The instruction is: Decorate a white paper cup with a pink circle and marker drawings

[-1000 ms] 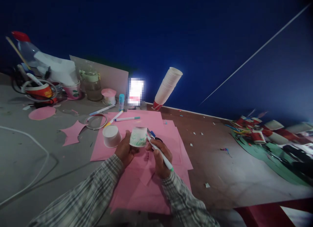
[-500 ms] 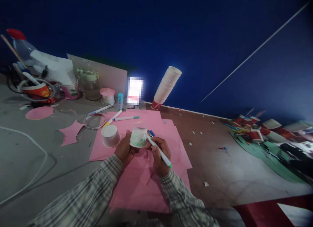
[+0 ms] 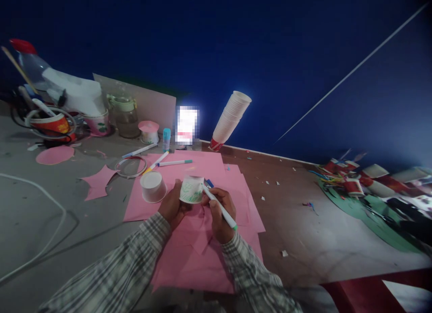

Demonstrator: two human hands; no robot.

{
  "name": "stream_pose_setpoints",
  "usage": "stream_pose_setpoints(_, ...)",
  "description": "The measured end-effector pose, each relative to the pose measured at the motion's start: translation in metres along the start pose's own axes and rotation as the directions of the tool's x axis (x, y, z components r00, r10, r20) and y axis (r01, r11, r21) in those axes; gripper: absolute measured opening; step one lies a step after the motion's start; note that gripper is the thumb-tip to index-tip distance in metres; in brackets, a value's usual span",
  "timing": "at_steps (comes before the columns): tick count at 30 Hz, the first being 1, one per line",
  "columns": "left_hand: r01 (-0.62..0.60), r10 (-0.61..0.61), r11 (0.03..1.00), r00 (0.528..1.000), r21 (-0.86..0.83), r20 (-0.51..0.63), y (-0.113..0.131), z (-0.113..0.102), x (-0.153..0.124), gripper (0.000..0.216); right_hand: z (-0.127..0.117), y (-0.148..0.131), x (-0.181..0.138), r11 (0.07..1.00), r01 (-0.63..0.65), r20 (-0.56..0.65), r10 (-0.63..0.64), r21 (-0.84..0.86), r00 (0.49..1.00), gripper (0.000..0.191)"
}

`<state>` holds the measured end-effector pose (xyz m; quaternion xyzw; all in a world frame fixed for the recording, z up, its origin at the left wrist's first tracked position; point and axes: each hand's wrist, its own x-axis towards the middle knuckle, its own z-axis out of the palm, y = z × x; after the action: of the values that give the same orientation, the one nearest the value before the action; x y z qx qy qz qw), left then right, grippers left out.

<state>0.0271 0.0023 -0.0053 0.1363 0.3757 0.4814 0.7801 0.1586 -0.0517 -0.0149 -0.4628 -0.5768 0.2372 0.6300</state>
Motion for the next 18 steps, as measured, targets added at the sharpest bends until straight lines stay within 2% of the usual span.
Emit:
stream_pose_setpoints(6, 0.003, -0.003, 1.0, 0.999, 0.003, -0.035, 0.0007, 0.0028, -0.0013, 0.055, -0.0005, -0.0018, 0.001, 1.0, 0.015, 0.008, -0.015, -0.01, 1.0, 0.029)
stream_pose_setpoints(18, -0.006, 0.006, 1.0, 1.0, 0.001, -0.015, -0.0022, -0.0014, 0.002, 0.054, -0.0003, -0.003, 0.0004, 0.999, 0.009, 0.012, -0.009, -0.031, 1.0, 0.029)
